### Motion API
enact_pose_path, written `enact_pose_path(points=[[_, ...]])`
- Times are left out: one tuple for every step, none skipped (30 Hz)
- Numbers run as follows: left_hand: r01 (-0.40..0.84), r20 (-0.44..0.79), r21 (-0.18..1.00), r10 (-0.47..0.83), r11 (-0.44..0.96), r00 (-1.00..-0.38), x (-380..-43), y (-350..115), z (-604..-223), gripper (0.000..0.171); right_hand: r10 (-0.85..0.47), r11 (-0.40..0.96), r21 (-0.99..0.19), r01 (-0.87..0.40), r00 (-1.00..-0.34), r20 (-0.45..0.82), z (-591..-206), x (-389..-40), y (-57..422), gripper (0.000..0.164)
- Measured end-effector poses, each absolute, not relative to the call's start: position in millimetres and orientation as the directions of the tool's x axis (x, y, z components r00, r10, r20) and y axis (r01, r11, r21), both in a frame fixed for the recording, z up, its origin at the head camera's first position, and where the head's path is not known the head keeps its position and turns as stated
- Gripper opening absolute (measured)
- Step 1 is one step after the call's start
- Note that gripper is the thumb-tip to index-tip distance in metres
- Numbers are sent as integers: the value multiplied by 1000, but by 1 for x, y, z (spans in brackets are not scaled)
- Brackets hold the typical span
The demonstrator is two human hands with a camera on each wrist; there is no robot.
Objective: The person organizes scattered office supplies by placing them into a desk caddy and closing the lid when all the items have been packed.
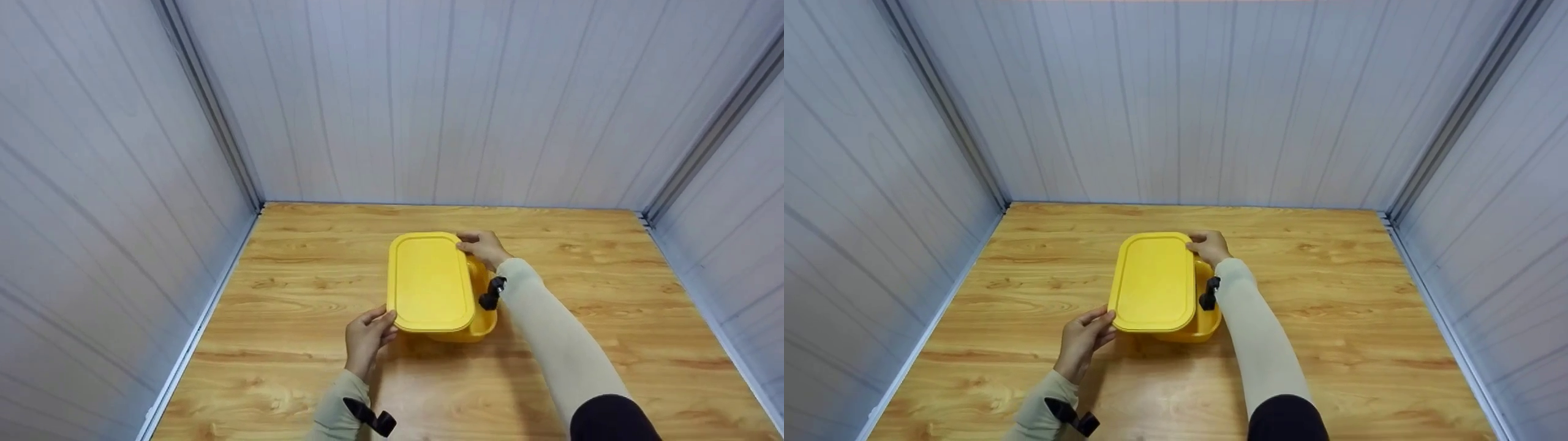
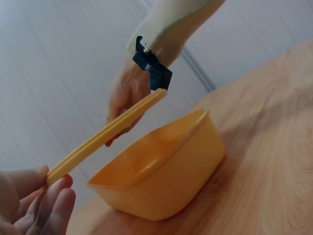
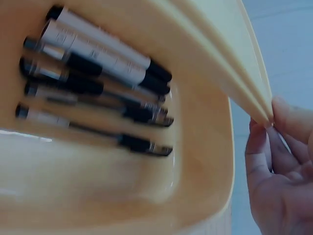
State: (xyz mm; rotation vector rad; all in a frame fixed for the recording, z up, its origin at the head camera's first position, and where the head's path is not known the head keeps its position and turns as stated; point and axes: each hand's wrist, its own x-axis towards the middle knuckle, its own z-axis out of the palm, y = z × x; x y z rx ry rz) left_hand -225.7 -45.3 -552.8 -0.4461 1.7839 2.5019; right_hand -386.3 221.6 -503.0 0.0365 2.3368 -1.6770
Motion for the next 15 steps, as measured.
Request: enact_pose_path(points=[[-197,-252,922,-131,-334,-959,-227,-44,-554,44,-115,337,-926,171,-969,-221,-503,-385,224,48],[-199,-252,923,-127,-328,-959,-227,-42,-554,44,-100,342,-924,169,-971,-215,-503,-384,226,49],[-200,-251,925,-123,-322,-960,-228,-40,-555,44,-86,345,-923,171,-973,-213,-503,-382,228,49],[-203,-251,927,-118,-317,-961,-228,-39,-555,44,-75,350,-921,171,-975,-210,-504,-382,230,48],[-207,-252,929,-115,-308,-961,-229,-37,-556,44,-66,354,-919,174,-975,-210,-505,-381,232,48],[-211,-254,930,-112,-299,-961,-230,-36,-556,44,-62,362,-916,176,-975,-212,-507,-380,233,48],[-219,-260,930,-109,-294,-959,-230,-35,-557,44,-56,365,-913,181,-975,-215,-509,-379,235,48],[-225,-265,930,-109,-290,-958,-231,-34,-558,43,-52,368,-912,183,-975,-217,-512,-378,236,49],[-232,-272,929,-107,-289,-956,-231,-32,-559,43,-47,372,-909,187,-974,-219,-514,-377,237,49],[-240,-279,928,-104,-287,-955,-232,-31,-561,42,-45,373,-908,193,-973,-225,-517,-377,239,49],[-246,-284,926,-101,-286,-954,-233,-30,-562,42,-42,372,-906,200,-972,-232,-519,-376,240,50],[-246,-283,927,-97,-284,-954,-233,-29,-563,41,-36,374,-904,208,-971,-238,-521,-375,241,50],[-248,-284,927,-96,-282,-954,-234,-29,-564,41,-29,372,-903,214,-970,-242,-524,-375,241,50],[-247,-283,929,-95,-276,-954,-234,-29,-564,40,-26,373,-902,219,-969,-246,-525,-375,241,50],[-244,-277,932,-92,-267,-956,-234,-29,-565,40,-20,371,-901,225,-968,-250,-527,-375,242,50]])
